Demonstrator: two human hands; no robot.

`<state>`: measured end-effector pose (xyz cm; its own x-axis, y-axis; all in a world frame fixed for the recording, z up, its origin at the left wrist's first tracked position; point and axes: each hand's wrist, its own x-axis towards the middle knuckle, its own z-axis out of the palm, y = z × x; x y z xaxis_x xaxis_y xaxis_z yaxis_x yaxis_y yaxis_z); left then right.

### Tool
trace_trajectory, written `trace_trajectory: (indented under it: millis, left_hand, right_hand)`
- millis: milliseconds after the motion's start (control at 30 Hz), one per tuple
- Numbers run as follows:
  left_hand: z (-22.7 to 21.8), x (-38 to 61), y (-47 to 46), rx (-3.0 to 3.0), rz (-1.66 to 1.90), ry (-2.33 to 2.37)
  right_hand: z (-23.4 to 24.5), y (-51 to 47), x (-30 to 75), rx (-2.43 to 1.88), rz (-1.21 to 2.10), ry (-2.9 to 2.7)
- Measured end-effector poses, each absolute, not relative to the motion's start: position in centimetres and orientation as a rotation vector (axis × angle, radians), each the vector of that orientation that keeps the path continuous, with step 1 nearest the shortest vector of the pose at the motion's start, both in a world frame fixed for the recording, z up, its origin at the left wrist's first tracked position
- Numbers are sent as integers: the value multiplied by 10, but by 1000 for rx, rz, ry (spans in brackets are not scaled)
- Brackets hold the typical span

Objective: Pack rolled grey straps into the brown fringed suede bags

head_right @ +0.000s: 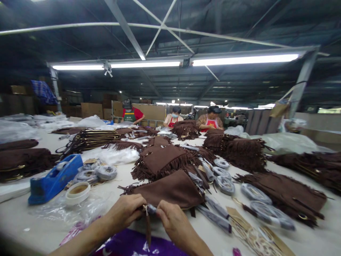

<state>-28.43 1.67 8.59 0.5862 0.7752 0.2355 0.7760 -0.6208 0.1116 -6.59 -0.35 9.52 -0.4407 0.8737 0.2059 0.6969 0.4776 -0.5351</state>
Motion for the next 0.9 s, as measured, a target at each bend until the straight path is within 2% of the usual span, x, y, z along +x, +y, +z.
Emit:
trace_trajectory:
  millis: [100,167,333,500,567,633,733,800,900]
  left_hand:
    - [85,-284,13,-2768,-486,-1303]
    - [85,-282,11,-2774,-501,-1278]
    - [89,-278,15,-2761,-708,-1322]
    - [90,-279,21,-2798,-788,-1292]
    - [90,-281,23,-2839,-800,-1279]
    - [90,-285,24,-2895,-805,-1255]
    - [91,-290,26,-2952,-879,-1229]
    - [93,-290,25,-2964,-977,-1236]
    - [96,-286,21,-3014,-1061,-1249]
  right_hand:
    - [95,-7,-64,-1247,827,-2213]
    - [91,-11,-61,-1294,824,-2256]
    - [75,-24,-65,-1425,82,-2221]
    - [64,-30,-93,-1430,-119,-2145]
    - [69,-27,-97,-1393,103,-2115]
    - [80,-22,-93,-1315,716,-1994]
    - [94,-16,-77,-1180,1653,-1390]
    - [92,-14,-68,-1167,1928,-1105]
    - [73,-13,-67,-1174,2035,-1162]
